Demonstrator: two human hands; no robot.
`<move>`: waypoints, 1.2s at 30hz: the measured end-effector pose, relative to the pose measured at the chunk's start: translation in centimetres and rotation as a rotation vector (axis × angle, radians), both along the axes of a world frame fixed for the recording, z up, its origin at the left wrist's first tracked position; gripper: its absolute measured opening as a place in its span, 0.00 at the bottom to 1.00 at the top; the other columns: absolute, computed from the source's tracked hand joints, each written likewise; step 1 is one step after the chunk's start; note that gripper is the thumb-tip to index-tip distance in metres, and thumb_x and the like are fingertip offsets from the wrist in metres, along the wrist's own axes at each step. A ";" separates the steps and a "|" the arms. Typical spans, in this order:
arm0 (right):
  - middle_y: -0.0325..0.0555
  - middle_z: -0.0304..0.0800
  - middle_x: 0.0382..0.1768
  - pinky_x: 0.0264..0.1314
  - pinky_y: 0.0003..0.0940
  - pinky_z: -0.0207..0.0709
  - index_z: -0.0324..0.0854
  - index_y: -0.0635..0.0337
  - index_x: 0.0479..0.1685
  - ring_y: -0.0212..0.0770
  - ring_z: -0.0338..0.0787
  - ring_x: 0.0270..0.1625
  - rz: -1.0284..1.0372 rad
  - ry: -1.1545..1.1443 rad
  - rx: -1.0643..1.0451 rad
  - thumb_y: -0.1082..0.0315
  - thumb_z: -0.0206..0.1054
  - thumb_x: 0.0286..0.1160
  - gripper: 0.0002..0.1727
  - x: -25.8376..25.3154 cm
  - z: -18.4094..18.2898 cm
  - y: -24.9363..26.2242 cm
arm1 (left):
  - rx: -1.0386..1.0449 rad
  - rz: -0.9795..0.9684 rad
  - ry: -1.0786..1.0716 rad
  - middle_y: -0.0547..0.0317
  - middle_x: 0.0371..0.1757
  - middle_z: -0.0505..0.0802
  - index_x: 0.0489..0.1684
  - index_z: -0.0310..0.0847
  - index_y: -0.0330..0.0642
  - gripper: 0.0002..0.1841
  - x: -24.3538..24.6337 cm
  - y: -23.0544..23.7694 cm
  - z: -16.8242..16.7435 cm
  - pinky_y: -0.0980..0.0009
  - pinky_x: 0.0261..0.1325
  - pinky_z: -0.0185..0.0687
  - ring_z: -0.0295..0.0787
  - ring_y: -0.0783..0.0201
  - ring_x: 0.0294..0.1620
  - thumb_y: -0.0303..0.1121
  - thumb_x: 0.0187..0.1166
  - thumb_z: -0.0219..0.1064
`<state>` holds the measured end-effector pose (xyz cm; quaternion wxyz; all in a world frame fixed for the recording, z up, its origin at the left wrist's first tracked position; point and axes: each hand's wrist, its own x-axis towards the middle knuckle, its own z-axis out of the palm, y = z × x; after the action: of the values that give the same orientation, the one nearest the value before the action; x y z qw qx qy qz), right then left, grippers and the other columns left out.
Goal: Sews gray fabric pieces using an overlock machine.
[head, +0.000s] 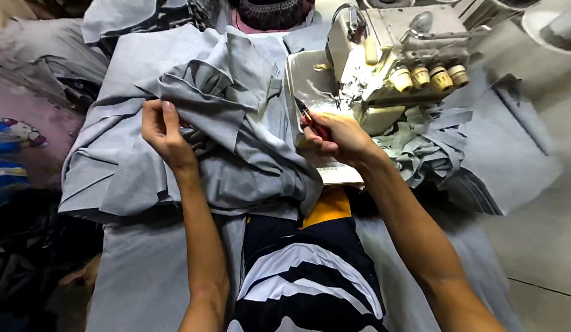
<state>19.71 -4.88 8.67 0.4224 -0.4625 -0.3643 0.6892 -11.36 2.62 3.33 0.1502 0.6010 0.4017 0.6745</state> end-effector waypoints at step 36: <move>0.44 0.93 0.46 0.53 0.34 0.88 0.76 0.59 0.65 0.34 0.92 0.46 -0.573 -0.035 0.285 0.69 0.70 0.80 0.18 -1.5 -8.8 -13.3 | -0.831 -0.304 0.378 0.51 0.67 0.83 0.84 0.59 0.46 0.33 10.4 -13.7 0.8 0.60 0.43 0.95 0.94 0.62 0.45 0.55 0.88 0.59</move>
<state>18.23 -18.14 -0.18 0.6535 -0.4942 -0.3194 0.4761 -0.97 -11.03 4.15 0.3987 0.6541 0.5653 0.3060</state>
